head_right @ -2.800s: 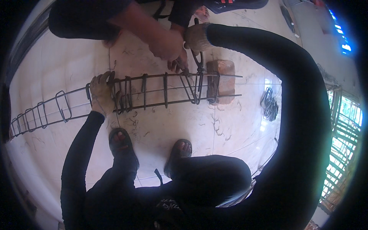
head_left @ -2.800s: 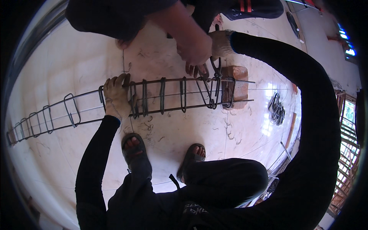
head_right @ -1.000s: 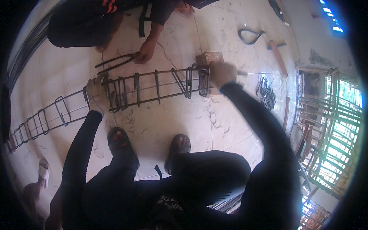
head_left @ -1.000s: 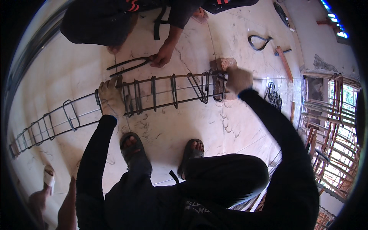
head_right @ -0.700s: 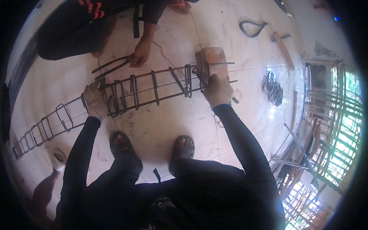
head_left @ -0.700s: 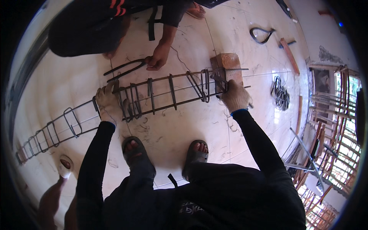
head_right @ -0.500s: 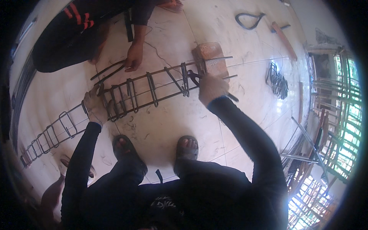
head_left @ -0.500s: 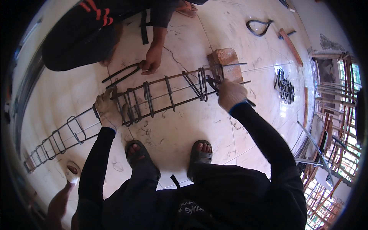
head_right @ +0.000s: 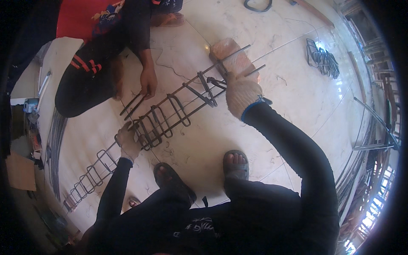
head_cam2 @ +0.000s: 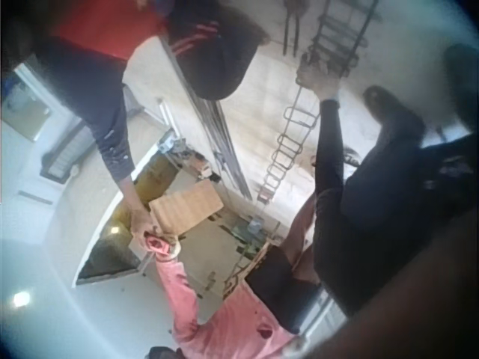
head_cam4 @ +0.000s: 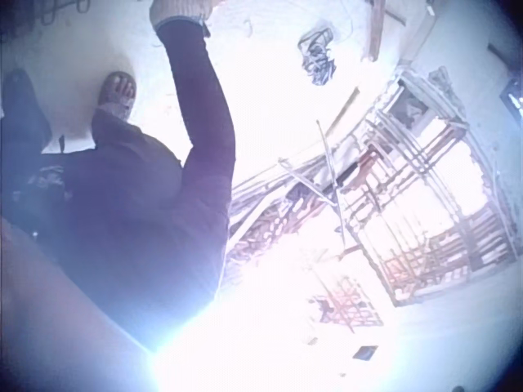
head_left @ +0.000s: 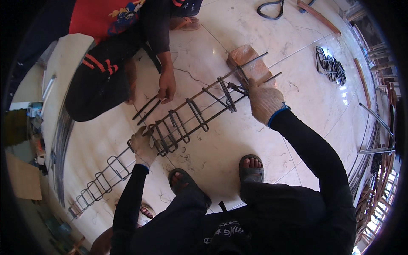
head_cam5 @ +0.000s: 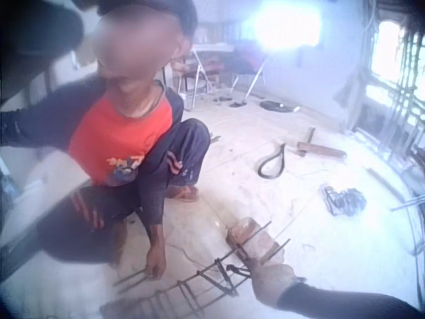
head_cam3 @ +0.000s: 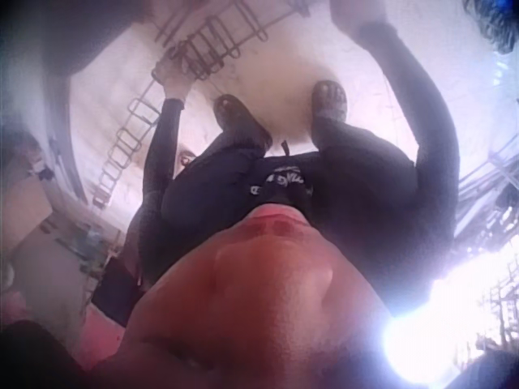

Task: The person assembles a metal ladder-like frame on the floor, using pliers to bend and secure wire ties around the rungs. A coworker assists by holding the frame and using pliers to tighten connections.

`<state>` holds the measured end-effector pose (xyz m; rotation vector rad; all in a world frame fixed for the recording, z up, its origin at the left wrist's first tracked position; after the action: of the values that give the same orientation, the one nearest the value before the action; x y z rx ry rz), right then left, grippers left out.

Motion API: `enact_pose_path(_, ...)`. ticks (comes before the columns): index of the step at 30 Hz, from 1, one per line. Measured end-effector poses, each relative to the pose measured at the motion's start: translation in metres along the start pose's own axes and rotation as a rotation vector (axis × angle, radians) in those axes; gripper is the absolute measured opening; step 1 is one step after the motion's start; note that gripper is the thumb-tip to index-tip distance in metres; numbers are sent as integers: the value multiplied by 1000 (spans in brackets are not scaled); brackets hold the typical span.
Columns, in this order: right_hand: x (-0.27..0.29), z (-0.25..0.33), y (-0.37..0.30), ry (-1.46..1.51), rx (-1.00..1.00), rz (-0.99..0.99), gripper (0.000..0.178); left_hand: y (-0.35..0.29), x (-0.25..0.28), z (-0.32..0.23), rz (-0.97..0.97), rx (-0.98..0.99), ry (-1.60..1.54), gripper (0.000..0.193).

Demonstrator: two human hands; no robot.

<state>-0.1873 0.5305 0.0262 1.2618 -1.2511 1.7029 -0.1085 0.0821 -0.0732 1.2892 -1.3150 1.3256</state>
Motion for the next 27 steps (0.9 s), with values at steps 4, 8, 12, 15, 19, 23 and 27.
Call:
enact_pose_path(4,-25,-11,3,160,-66,77,43,-14,21,5,-183,-19,-250,29)
enact_pose_path(8,-48,-14,-3,624,-157,245,35,-20,56,-22,-334,-1,-409,29)
enact_pose_path(12,-74,-5,-12,1414,-291,165,25,7,81,-107,-66,-283,-676,32)
enact_pose_path(15,-66,3,-24,1186,-141,-36,21,33,103,-193,160,-470,-719,33)
enact_pose_path(19,-85,19,-68,965,-84,-454,20,108,90,-267,312,-393,-691,41)
enact_pose_path(23,-124,29,-111,864,-22,-241,25,159,50,-311,387,-345,-300,59)
enact_pose_path(27,-159,17,-147,832,-65,-253,29,170,-7,-332,465,-305,15,66)
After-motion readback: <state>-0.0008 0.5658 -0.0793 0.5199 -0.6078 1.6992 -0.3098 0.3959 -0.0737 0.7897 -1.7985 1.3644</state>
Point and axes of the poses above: each hand's wrist, its own y-axis towards the middle knuckle, its own x-axis out of the back of the hand, z = x × y, the point moved 8 cm from there along y, towards the middle knuckle, and after that the axes turned 13 degrees about x, right-handed, at the moved point
